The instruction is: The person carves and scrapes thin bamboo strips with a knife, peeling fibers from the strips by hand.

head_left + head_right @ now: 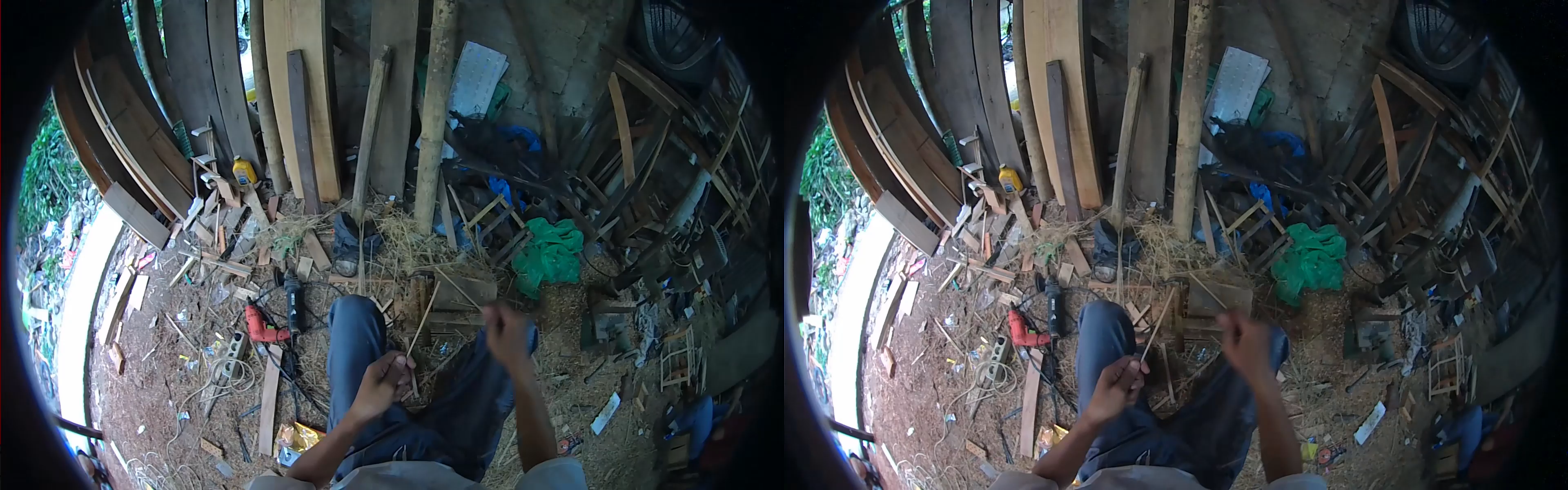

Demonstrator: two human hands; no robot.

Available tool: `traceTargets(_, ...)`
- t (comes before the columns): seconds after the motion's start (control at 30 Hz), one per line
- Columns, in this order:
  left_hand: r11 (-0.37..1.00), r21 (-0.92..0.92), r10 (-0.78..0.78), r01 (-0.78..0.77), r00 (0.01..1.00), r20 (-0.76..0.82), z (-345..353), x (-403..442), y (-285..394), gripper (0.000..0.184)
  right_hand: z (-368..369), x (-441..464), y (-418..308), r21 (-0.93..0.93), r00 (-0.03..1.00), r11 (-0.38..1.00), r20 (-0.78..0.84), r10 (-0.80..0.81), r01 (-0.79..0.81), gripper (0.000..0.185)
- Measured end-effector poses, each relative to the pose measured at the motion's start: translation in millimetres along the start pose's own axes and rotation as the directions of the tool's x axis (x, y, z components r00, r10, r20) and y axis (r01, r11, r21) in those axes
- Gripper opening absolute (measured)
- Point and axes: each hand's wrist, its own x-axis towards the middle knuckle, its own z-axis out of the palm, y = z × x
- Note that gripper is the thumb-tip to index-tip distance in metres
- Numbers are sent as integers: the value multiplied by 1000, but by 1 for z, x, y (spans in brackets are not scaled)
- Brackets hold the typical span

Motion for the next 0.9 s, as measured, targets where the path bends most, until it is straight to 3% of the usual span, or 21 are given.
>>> traceTargets(0.03,1000,-6,3,-3,1000,6,4,5,2,26,4,-9,-20,83,998,997,68,-14,9,25)
traceTargets(0.1,1000,-27,-1,1,1000,-3,8,8,5,25,15,-21,-55,189,972,957,45,-232,220,18)
traceTargets(0.13,1000,-22,-2,2,1000,-7,11,8,5,25,18,-21,-58,195,972,956,43,-231,218,18)
traceTargets(0.2,989,133,65,-59,997,-40,17,5,6,25,22,-21,-62,176,897,907,168,-410,382,15)
traceTargets(0.33,974,166,158,-154,987,-13,14,2,8,24,18,-13,-62,161,893,897,129,-432,411,15)
traceTargets(0.4,966,226,127,-126,992,9,11,0,9,23,22,-4,-42,84,958,954,-15,-287,287,14)
traceTargets(0.47,979,185,79,-86,996,47,11,-11,1,24,7,17,-3,-140,998,990,-57,-41,32,16)
traceTargets(0.57,993,113,4,-13,997,82,6,-14,1,25,-11,28,11,-125,996,992,-94,-6,-6,23)
traceTargets(0.6,996,87,13,-17,999,49,6,-9,7,25,-12,24,1,-128,996,992,-88,-9,-2,23)
traceTargets(0.67,1000,6,-6,6,998,58,2,2,8,24,-4,6,-30,81,1000,996,1,-23,23,19)
traceTargets(0.73,1000,-4,14,-14,1000,25,5,9,9,24,14,-12,-47,168,973,961,43,-228,218,14)
traceTargets(0.77,1000,-7,24,-24,1000,-12,6,11,9,25,19,-14,-55,173,973,961,41,-228,217,14)
traceTargets(0.83,996,56,64,-63,998,-16,9,9,7,24,20,-20,-71,135,906,920,171,-387,368,13)
traceTargets(0.9,989,118,95,-93,995,-8,9,6,3,23,22,-19,-70,131,908,919,155,-389,371,13)
